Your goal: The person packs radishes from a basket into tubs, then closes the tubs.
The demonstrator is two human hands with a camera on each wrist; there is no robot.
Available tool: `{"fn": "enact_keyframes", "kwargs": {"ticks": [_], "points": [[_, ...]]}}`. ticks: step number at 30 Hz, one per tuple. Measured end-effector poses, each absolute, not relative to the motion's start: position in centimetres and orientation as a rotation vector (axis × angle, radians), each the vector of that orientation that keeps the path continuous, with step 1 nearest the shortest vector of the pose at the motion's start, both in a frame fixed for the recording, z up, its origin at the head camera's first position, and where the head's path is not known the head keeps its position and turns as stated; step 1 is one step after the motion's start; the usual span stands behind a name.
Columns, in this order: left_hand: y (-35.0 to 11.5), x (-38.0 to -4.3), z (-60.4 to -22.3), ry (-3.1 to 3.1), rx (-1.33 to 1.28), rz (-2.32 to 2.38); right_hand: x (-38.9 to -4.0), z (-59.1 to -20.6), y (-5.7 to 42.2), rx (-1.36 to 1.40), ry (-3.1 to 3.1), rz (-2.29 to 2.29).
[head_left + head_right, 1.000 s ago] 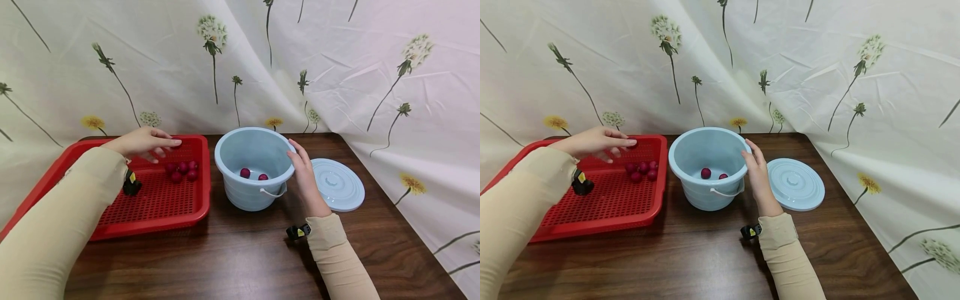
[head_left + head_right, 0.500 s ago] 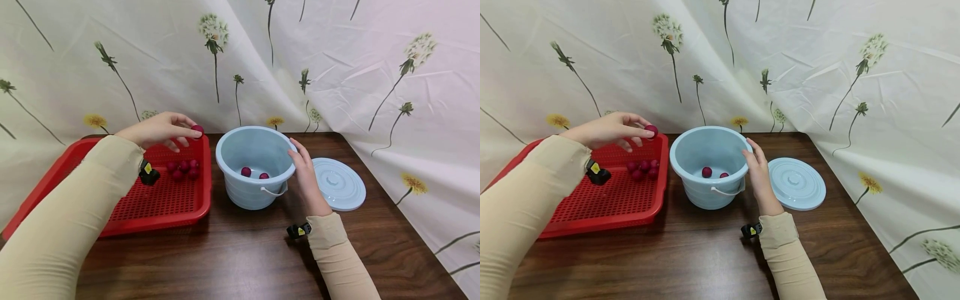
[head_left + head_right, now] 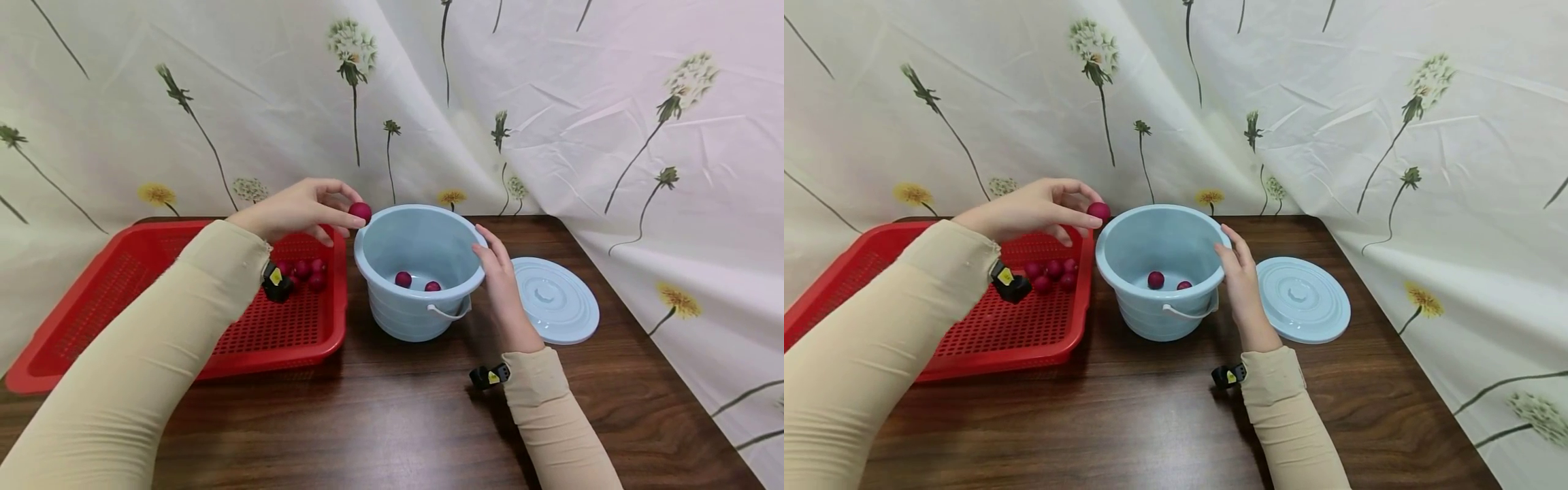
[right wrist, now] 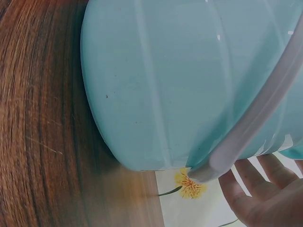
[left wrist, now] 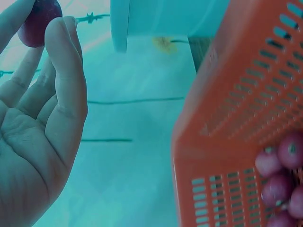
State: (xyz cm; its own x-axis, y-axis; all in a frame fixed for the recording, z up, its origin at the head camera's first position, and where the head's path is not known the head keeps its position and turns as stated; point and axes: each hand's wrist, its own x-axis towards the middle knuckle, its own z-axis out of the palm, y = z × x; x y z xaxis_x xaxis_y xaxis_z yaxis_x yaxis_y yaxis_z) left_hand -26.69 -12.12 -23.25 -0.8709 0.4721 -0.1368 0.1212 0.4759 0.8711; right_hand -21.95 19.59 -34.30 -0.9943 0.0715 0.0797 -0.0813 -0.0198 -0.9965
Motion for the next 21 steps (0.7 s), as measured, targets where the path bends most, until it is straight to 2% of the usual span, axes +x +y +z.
{"fn": "enact_keyframes", "kwargs": {"ticks": [21], "points": [[-9.3,-26.4,-25.2,2.313,0.518,1.441,-22.0,-34.4,19.7,0.017,-2.138,2.15]]}}
